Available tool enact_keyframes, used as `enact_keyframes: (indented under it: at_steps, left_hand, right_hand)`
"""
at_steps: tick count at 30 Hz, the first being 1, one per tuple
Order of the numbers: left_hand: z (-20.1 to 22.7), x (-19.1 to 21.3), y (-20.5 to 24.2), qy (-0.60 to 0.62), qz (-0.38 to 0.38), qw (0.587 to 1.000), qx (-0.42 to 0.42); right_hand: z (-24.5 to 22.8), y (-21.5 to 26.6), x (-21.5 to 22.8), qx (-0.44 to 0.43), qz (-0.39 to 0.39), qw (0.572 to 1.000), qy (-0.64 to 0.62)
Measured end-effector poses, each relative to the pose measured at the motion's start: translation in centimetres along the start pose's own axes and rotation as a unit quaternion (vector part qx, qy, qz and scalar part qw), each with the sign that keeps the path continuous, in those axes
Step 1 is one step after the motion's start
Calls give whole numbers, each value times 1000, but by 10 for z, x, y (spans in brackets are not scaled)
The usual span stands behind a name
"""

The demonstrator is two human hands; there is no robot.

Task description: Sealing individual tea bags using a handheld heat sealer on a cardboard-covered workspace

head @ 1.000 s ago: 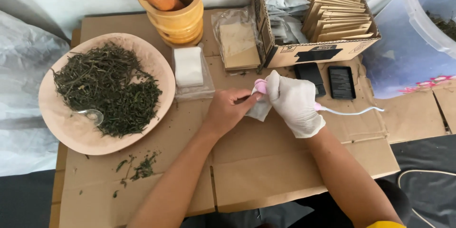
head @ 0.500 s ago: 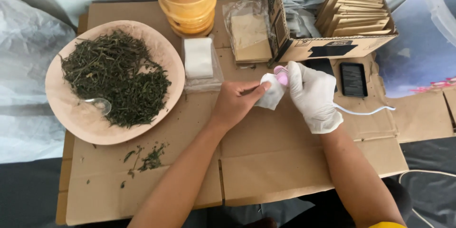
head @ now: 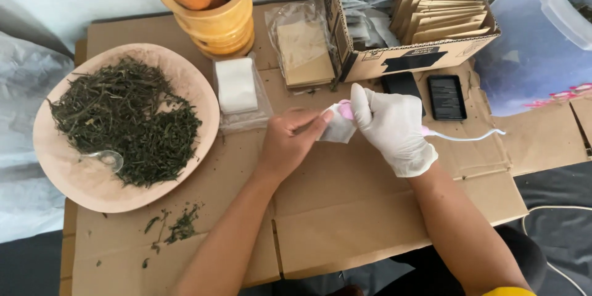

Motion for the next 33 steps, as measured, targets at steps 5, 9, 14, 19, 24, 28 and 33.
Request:
enact_keyframes:
  at_steps: [5,9,14,19,24,28,33]
  left_hand:
    - [18,8,-4,-10,11,999,-37]
    - [37,13,-5,20,24,999,-44]
    - [33,12,-3,47,34,998,-21]
    - [41,13,-4,72,14,997,-2]
    - [38,17,-1,69,16,997,6]
    - [19,20,-6,81,49,995,30]
    - [25,25,-7,111,120,986,15]
  right_hand:
    - [-6,5,0,18,12,1000,1]
    - [-12,3,-1,8,-10,1000,-28]
    - [-8,8,-5,24,4,999,21]
    - [0,3,-9,22,26,999,11]
    - [-2,4,2,21,24,999,11]
    - [-1,-1,4,29,37,999,-2]
    - [-1,4,0,23,40,999,8]
Point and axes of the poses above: each hand's wrist, its own y-axis away from the middle knuckle, its own x-axis out of the back of the hand, z = x × y, the point moved 3 cm from there along -y, towards the middle knuckle, and after that the axes turned 4 degrees about x, right-handed, at the moved point
